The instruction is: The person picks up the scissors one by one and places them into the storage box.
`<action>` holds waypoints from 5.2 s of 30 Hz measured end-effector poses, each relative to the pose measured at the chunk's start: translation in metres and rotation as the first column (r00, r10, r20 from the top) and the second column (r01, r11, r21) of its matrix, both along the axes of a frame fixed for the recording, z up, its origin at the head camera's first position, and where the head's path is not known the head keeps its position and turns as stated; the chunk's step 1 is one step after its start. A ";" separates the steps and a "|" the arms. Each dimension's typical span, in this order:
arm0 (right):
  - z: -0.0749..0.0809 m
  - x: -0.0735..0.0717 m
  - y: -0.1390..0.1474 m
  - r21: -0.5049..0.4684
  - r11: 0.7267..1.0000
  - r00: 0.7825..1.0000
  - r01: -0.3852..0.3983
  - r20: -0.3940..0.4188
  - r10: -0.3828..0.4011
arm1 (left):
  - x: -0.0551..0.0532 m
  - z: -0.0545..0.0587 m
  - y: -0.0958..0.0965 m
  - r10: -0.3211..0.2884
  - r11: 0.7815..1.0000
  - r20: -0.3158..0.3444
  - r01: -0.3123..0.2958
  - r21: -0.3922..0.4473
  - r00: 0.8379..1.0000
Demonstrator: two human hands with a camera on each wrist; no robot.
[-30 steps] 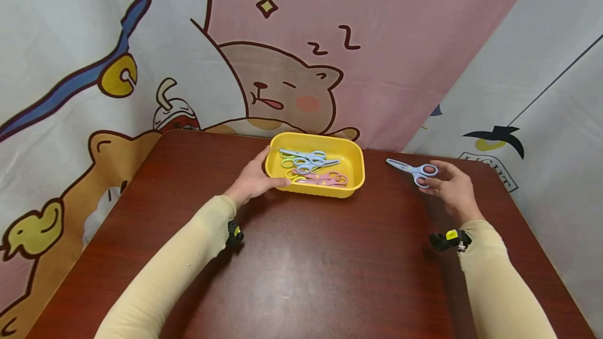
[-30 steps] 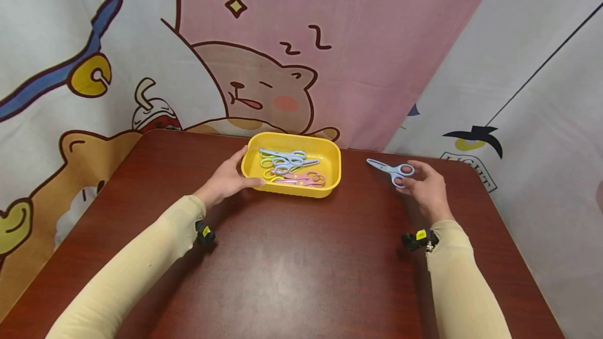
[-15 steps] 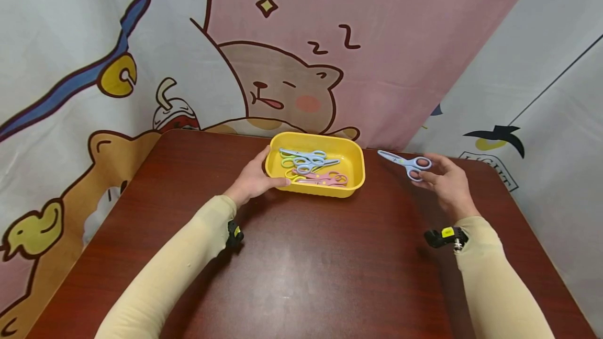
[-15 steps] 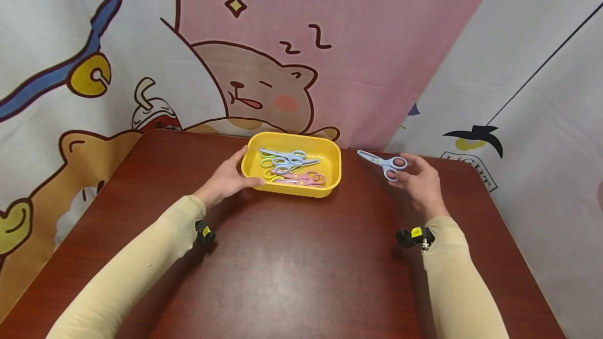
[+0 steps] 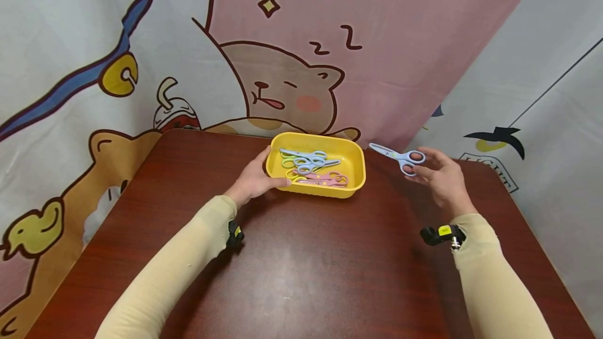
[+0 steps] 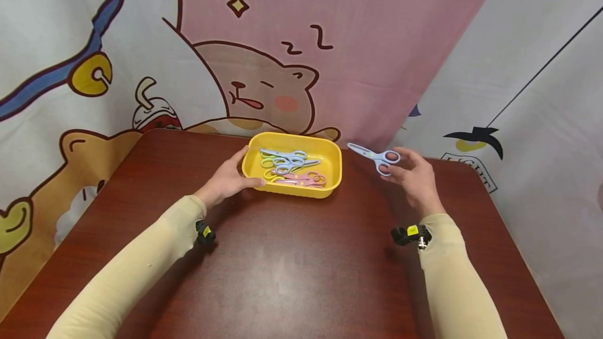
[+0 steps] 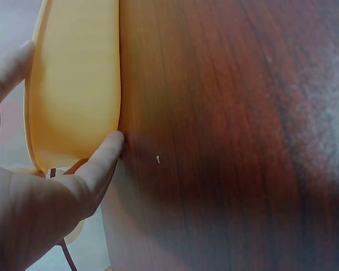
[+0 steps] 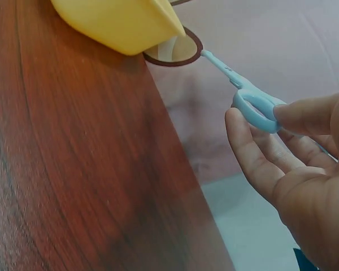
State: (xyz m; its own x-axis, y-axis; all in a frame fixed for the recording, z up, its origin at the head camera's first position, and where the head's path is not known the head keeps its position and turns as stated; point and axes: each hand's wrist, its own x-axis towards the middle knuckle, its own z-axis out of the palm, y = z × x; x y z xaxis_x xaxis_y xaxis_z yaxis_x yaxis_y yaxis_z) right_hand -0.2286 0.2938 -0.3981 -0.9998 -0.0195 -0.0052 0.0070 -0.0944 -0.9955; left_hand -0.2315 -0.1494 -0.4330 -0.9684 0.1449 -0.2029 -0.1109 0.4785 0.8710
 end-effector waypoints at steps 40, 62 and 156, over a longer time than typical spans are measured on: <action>0.022 -0.019 -0.070 0.125 0.987 0.995 -0.098 -0.008 0.100 | 0.000 0.001 0.000 -0.001 1.000 -0.005 0.001 0.021 1.000; 0.019 -0.032 -0.111 0.194 0.968 0.988 -0.156 0.043 0.151 | 0.000 0.001 0.000 -0.005 1.000 -0.007 0.005 0.007 1.000; 0.009 -0.045 -0.167 0.499 0.776 0.916 -0.385 0.309 0.256 | 0.001 0.002 -0.002 -0.005 1.000 0.007 0.005 -0.021 1.000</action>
